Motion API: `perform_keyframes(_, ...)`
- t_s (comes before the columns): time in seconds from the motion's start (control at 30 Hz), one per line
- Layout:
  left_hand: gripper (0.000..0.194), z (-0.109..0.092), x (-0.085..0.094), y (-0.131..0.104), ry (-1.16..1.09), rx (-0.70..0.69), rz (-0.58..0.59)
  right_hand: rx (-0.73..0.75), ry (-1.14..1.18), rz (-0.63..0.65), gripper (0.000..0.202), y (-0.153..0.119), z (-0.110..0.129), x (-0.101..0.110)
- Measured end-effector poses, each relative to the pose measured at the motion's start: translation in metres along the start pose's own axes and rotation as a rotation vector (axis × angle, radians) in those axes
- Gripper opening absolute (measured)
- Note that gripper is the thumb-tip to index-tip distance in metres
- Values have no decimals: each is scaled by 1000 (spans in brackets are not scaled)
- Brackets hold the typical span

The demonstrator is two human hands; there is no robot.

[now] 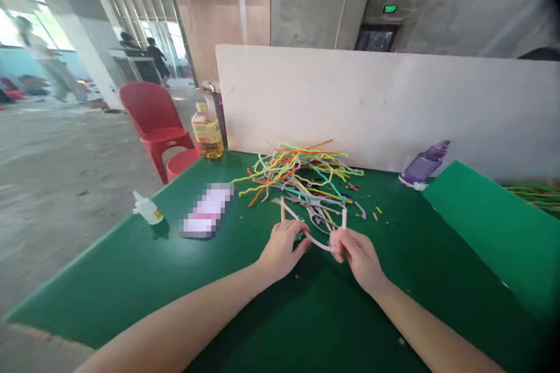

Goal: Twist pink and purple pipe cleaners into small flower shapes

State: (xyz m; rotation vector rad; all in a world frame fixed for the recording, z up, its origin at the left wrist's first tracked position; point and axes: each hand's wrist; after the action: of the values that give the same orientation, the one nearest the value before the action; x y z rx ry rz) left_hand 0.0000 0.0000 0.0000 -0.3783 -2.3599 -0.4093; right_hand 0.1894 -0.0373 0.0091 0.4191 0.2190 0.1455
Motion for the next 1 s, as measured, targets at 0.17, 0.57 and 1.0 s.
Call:
perform_keyframes(0.17, 8, -2, 3, 3, -42, -3, -119, -49, 286, -104, 42, 11, 0, 6)
perform_keyframes(0.57, 21, -19, 12, -11, 48, -172, 9, -169, 105, -93, 28, 17, -1, 5)
perform_keyframes(1.0, 35, -17, 0, -15, 8, -364, 230, -76, -332, 157, 37, -10, 20, -38)
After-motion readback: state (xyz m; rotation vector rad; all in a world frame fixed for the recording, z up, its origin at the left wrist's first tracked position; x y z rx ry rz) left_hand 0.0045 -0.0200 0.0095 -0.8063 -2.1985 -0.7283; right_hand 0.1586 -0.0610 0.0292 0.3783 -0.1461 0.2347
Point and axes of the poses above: each hand's wrist, its own y-axis towards the middle knuckle, its own x-axis out of the back of the hand, z = x × y, and after that the axes turned 12 degrees about x, right-handed
